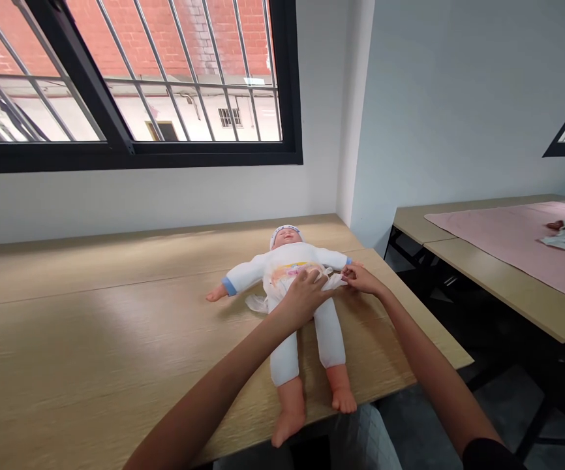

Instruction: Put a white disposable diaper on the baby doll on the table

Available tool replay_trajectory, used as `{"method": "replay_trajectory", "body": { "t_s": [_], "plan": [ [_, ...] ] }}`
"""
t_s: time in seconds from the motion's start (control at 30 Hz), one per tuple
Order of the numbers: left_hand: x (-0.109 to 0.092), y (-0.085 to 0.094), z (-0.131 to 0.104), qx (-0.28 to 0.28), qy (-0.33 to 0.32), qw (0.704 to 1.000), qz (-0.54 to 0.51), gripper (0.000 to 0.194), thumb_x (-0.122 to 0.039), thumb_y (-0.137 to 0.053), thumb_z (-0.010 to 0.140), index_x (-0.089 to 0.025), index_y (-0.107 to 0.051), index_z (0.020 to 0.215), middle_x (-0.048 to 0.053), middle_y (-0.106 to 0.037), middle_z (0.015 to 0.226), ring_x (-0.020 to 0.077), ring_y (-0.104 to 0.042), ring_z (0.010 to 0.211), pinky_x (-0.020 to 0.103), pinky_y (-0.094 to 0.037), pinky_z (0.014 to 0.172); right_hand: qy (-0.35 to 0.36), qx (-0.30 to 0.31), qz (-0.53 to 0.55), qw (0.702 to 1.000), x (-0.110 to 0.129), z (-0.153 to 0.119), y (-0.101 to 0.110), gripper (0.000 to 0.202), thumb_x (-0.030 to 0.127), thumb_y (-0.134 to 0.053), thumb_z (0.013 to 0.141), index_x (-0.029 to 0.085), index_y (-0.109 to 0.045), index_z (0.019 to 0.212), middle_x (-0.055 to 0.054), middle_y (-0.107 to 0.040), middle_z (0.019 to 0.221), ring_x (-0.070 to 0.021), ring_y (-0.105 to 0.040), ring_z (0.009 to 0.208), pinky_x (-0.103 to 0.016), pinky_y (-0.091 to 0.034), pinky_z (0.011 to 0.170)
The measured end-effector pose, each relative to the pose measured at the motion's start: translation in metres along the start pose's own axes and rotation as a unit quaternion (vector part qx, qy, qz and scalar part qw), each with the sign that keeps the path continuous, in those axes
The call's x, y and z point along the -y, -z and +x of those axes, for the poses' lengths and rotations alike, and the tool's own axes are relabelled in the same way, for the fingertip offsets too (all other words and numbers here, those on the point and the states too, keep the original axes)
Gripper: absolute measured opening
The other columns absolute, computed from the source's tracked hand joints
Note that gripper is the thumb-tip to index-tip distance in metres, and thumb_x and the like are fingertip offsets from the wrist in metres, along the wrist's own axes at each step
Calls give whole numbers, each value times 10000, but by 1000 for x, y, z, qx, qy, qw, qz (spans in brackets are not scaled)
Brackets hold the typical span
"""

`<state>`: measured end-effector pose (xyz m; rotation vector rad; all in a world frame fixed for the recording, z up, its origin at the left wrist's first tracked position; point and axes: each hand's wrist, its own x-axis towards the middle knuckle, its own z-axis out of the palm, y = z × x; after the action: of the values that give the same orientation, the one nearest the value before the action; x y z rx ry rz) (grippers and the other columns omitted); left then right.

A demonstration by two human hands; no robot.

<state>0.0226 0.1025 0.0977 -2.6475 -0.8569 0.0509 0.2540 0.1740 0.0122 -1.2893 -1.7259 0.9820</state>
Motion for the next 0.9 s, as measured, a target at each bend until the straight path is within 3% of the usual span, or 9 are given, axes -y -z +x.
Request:
{"method": "replay_trajectory", "body": {
  "t_s": [0.1,0.23,0.4,0.5,0.6,0.7,0.9],
  "plan": [
    [2,2,-2,4,9,1000,-8,533,-68,-616,737,-282,-592,1225,94,-540,1312,306,-477,1167,455,-392,930,7,-19,34,999,2,1,0,276,399,-711,723,151,-615,797,-44,-659,809,-178,-657,728,-274,-536,594],
    [6,11,-6,32,23,999,-33,659,-189,-798,619,-318,-585,1229,73,-533,1312,315,-454,1178,417,-400,910,-4,2,94,996,18,-3,4,377,474,-727,723,139,-627,864,-60,-688,783,-167,-650,670,-258,-505,551],
    [13,23,-7,75,43,992,-86,718,-340,-879,558,-334,-605,1222,67,-548,1299,329,-467,1156,424,-392,921,-25,-18,189,982,40,-10,3,359,406,-780,669,151,-640,879,-37,-702,808,-153,-657,720,-257,-522,636],
    [15,27,-5,86,44,987,-128,674,-503,-838,583,-337,-623,1200,68,-561,1272,336,-463,1157,434,-375,941,-55,-28,264,963,46,-12,-1,339,342,-787,672,170,-626,916,-24,-705,804,-145,-667,721,-267,-536,704],
    [11,25,1,58,69,982,-167,608,-704,-630,709,-316,-639,1177,77,-597,1175,323,-485,1105,444,-364,927,-62,-19,305,950,46,-13,-4,326,301,-776,690,176,-618,946,-24,-706,808,-147,-675,744,-275,-541,759],
    [3,18,8,20,103,984,-144,547,-655,-482,851,-248,-644,1179,107,-604,1132,315,-502,1065,444,-367,898,-47,-10,316,948,44,-12,-5,363,296,-780,692,172,-621,995,-33,-708,839,-150,-674,784,-276,-534,783],
    [-1,11,14,15,101,991,-90,447,-555,-530,877,-223,-612,1165,105,-596,1131,295,-517,1033,422,-384,848,-15,-34,337,941,40,-9,-7,441,385,-818,650,177,-630,991,7,-662,782,-110,-614,717,-237,-492,722]
  ]
}}
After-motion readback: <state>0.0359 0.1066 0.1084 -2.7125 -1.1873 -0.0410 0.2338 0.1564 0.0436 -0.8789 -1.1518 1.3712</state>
